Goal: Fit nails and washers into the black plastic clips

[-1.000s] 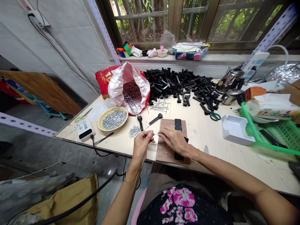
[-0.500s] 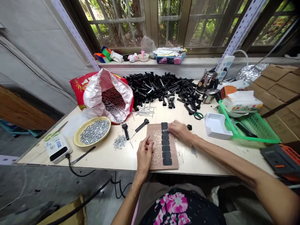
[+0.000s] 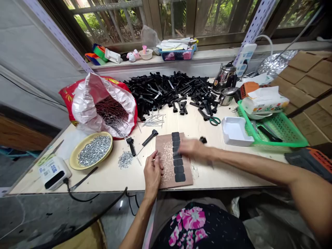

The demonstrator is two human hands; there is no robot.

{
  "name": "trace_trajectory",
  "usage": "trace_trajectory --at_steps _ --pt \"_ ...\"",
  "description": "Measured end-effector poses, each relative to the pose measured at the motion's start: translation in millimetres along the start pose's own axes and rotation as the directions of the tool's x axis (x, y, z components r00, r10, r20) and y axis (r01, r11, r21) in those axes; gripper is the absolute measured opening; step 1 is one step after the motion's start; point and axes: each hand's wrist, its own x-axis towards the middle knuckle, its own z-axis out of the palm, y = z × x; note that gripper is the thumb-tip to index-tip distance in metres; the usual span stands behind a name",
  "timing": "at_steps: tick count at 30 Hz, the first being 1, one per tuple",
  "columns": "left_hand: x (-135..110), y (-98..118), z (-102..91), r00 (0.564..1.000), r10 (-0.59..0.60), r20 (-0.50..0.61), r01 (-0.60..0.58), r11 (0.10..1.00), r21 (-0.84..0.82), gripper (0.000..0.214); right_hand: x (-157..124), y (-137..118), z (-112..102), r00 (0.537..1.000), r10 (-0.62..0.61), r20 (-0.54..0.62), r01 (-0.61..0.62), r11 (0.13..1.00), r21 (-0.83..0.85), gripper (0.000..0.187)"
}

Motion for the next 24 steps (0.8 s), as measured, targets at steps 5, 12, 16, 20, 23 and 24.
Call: trace_trajectory --at_steps 5,12,16,20,23,24 --pt "0.3 -0.7 0.6 1.000 0.024 -0.007 -0.024 0.999 0.034 0.048 -0.9 8.6 -6.4 0.993 -0.114 0.043 0.115 0.993 -0.038 0.038" --pt "1.8 -4.1 2.0 0.999 0.047 -0.020 -0.046 0.999 0.023 0.049 -6.8 9.4 2.2 0.997 0.074 -0.019 -0.075 0.992 -0.097 0.040" --pt "1.2 -3.5 2.5 0.999 0.041 -0.011 -0.041 0.999 0.027 0.049 -16.0 -2.3 -5.5 0.995 0.094 0.015 -0.093 0.994 -0.062 0.035" --pt "-0.6 -2.5 2.0 0.998 0.062 -0.003 -0.062 0.998 0.013 0.049 -60.2 -26.3 -51.4 0.965 0.248 0.081 -0.254 0.965 0.064 0.032" --pt "-2.0 -3.2 0.7 0.999 0.040 -0.017 -0.041 0.999 -0.031 0.049 -131.3 -54.6 -94.9 0.892 0.350 0.285 -0.391 0.914 0.102 0.030" --pt "-2.5 -3.7 0.4 0.999 0.030 -0.016 -0.031 0.998 -0.047 0.048 -157.8 -61.9 -106.9 0.854 0.386 0.350 -0.444 0.891 0.100 0.028"
